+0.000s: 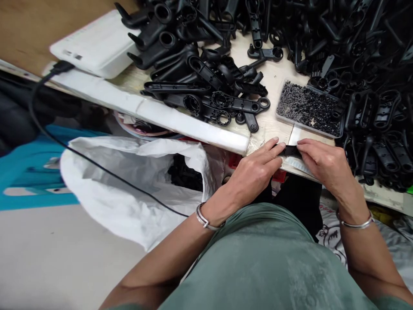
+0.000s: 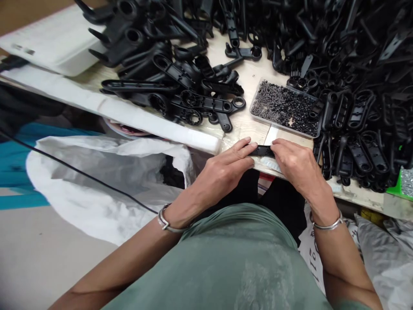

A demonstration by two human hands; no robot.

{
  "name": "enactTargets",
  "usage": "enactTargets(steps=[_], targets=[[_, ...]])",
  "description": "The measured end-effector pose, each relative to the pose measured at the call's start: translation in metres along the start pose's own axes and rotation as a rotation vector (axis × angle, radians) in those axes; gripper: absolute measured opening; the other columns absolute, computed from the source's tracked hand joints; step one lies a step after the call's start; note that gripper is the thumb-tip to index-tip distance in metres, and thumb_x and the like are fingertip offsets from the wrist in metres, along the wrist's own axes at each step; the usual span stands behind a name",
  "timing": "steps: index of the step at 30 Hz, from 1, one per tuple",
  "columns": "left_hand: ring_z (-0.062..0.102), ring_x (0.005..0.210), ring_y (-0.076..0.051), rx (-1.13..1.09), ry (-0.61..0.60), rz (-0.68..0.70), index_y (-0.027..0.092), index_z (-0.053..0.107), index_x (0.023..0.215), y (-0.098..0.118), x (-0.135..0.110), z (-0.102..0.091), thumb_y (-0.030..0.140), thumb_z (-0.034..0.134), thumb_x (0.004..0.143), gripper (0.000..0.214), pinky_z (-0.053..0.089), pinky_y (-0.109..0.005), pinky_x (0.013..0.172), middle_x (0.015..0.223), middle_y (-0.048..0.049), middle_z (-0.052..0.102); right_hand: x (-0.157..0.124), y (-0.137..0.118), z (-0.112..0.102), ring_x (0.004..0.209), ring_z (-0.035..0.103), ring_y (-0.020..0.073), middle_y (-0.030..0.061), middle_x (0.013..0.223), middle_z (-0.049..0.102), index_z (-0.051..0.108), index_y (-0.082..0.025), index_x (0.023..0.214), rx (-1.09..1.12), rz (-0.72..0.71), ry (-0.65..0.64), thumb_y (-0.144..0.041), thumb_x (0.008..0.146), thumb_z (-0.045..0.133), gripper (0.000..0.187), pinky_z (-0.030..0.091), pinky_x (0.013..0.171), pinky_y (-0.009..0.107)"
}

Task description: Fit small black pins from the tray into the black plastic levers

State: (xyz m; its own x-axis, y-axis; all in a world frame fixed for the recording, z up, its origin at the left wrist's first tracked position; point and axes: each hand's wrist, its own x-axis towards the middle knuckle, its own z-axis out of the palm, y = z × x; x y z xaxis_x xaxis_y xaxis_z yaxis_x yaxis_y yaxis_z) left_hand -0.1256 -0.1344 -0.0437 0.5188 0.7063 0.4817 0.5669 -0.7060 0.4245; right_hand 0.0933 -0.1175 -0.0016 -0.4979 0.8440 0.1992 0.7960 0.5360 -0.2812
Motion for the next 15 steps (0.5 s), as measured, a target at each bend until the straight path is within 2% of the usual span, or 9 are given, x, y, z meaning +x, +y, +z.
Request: enactTargets(steps=[6, 10, 15], targets=[[0.053, 0.136, -0.026, 0.048, -0.006, 0.014, 0.013, 0.066, 0.088, 0.002, -0.001, 0.0, 0.002, 0.041, 0.096, 0.028, 0.055, -0.039, 0.107, 0.135, -0.0141, 0.065, -0.001, -0.004, 0.006, 0.106, 0.072, 0.0226, 0.0101, 0.116, 0.075, 0.073, -0.018, 0.102, -0.021, 0.067, 0.042, -0.018, 0.097, 0.047, 0.027, 0.058, 0.093, 0.037], [0.054, 0.135, -0.028, 0.044, -0.006, 0.01, 0.012, 0.065, 0.086, 0.003, 0.001, 0.0, 0.001, 0.042, 0.095, 0.027, 0.055, -0.042, 0.107, 0.135, -0.0161, 0.065, -0.001, -0.001, 0.004, 0.103, 0.073, 0.0219, 0.0056, 0.113, 0.076, 0.074, -0.022, 0.099, 0.054, 0.108, 0.062, -0.022, 0.097, 0.051, 0.024, 0.058, 0.094, 0.038], [0.058, 0.132, -0.028, 0.047, 0.016, 0.017, 0.012, 0.066, 0.088, 0.003, 0.003, 0.0, 0.002, 0.045, 0.095, 0.024, 0.054, -0.046, 0.107, 0.132, -0.0157, 0.066, -0.01, 0.003, -0.004, 0.103, 0.073, 0.022, 0.0043, 0.109, 0.077, 0.076, -0.024, 0.1, 0.162, 0.231, 0.216, -0.024, 0.095, 0.057, 0.02, 0.058, 0.096, 0.041]])
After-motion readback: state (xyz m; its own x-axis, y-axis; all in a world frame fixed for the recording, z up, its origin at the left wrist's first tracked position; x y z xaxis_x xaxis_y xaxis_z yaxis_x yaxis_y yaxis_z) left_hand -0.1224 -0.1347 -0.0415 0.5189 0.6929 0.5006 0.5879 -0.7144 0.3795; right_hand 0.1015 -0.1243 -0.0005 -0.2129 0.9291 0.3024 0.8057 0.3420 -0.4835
